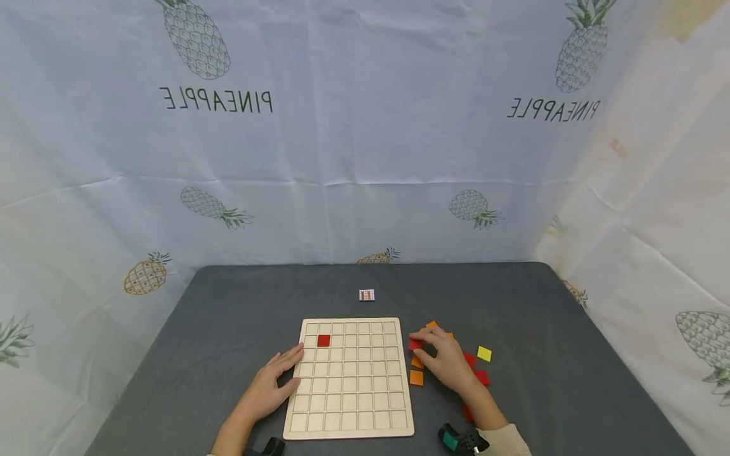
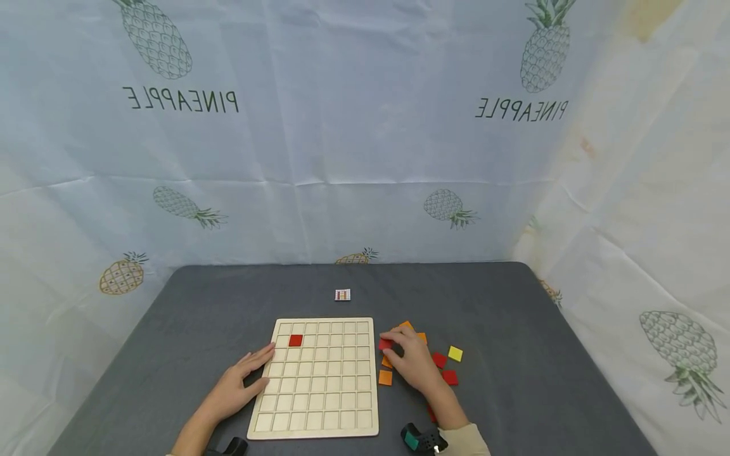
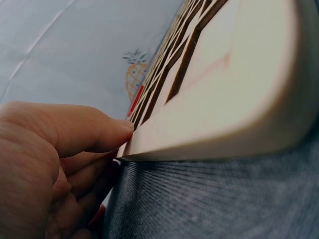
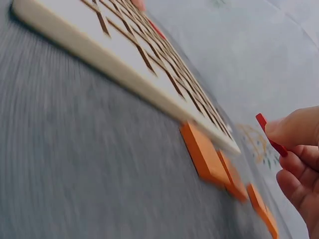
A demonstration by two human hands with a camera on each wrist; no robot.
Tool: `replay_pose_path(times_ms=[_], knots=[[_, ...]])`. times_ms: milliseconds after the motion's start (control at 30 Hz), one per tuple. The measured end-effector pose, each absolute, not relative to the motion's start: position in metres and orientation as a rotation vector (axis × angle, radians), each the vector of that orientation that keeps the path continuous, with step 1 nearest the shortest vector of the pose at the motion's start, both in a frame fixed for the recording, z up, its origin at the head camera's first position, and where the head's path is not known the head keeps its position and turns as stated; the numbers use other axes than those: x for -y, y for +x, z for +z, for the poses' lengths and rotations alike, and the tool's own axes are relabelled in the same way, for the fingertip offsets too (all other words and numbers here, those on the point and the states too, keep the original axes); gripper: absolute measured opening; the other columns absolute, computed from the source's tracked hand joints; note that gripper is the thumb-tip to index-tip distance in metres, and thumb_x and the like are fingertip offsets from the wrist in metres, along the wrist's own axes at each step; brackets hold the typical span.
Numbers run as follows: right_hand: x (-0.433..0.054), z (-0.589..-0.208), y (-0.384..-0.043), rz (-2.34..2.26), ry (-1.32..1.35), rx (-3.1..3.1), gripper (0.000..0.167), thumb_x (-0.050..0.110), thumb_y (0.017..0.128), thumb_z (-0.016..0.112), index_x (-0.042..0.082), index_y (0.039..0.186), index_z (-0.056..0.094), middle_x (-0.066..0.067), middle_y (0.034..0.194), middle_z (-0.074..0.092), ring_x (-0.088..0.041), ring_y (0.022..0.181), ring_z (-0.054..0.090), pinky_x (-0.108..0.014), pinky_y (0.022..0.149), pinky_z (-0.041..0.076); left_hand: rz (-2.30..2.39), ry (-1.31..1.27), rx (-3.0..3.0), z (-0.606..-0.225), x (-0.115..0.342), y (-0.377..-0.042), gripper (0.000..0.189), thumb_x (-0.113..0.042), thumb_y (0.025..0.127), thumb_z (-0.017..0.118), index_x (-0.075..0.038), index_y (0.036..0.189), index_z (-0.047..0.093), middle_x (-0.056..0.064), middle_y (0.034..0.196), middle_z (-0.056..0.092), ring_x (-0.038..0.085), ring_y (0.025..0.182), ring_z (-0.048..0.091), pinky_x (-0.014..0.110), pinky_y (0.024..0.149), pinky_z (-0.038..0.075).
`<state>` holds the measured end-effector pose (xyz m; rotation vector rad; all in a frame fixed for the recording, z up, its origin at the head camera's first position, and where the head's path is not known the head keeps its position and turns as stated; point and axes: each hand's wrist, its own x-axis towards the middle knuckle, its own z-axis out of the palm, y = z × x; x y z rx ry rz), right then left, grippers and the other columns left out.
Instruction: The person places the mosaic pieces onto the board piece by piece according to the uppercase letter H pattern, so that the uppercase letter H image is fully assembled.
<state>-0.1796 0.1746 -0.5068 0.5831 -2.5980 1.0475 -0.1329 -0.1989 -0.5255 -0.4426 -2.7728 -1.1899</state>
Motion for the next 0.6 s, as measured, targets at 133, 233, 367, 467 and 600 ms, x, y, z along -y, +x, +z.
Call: replay_pose_path(times_ms=[133,233,367,467,600], knots=[[-0.157,-0.505,-0.182,1.108,0.659,2.600,0.027,0.010,0.080,0.074,0.008,0.107,0.072,0.004,0.102,0.062,-0.015,0.092,0.060,-0.031,0.079,0.055,-1.195,-0.422,2.800,-0.525,0.199,-0.133,0.053,-0.016,0.086,0.066,-0.005,0.135,0.053,0.003,0.144,0.048,0.031,0.133,0.042,0.026,0.115,0.016],[-0.142,-0.504,-0.183,1.149,0.728,2.590,0.026,0.013,0.081,0.074,0.007,0.107,0.072,0.003,0.102,0.062,-0.015,0.089,0.059,-0.030,0.074,0.055,-1.203,-0.415,2.809,-0.525,0.199,-0.133,0.053,-0.016,0.086,0.066,-0.006,0.136,0.053,0.003,0.144,0.047,0.030,0.134,0.042,0.022,0.115,0.015],[-0.120,-0.505,-0.185,1.189,0.817,2.565,0.026,0.014,0.081,0.074,0.006,0.106,0.072,0.002,0.102,0.062,-0.014,0.088,0.059,-0.028,0.074,0.055,-1.199,-0.412,2.812,-0.525,0.199,-0.134,0.053,-0.015,0.086,0.066,-0.006,0.136,0.052,0.003,0.144,0.047,0.029,0.134,0.042,0.009,0.113,0.011],[-0.103,-0.506,-0.186,1.169,0.895,2.540,0.025,0.013,0.080,0.074,0.006,0.105,0.073,0.002,0.101,0.062,-0.014,0.090,0.061,-0.026,0.078,0.055,-1.191,-0.409,2.811,-0.525,0.199,-0.134,0.053,-0.014,0.085,0.067,-0.006,0.136,0.053,0.003,0.144,0.048,0.029,0.133,0.043,0.003,0.110,0.008],[-0.083,-0.507,-0.189,1.143,0.997,2.523,0.024,0.013,0.083,0.072,0.007,0.106,0.072,0.002,0.100,0.061,-0.013,0.091,0.059,-0.025,0.079,0.054,-1.171,-0.418,2.784,-0.525,0.198,-0.133,0.053,-0.013,0.084,0.067,-0.006,0.135,0.054,0.004,0.143,0.049,0.029,0.132,0.045,0.001,0.109,0.008]])
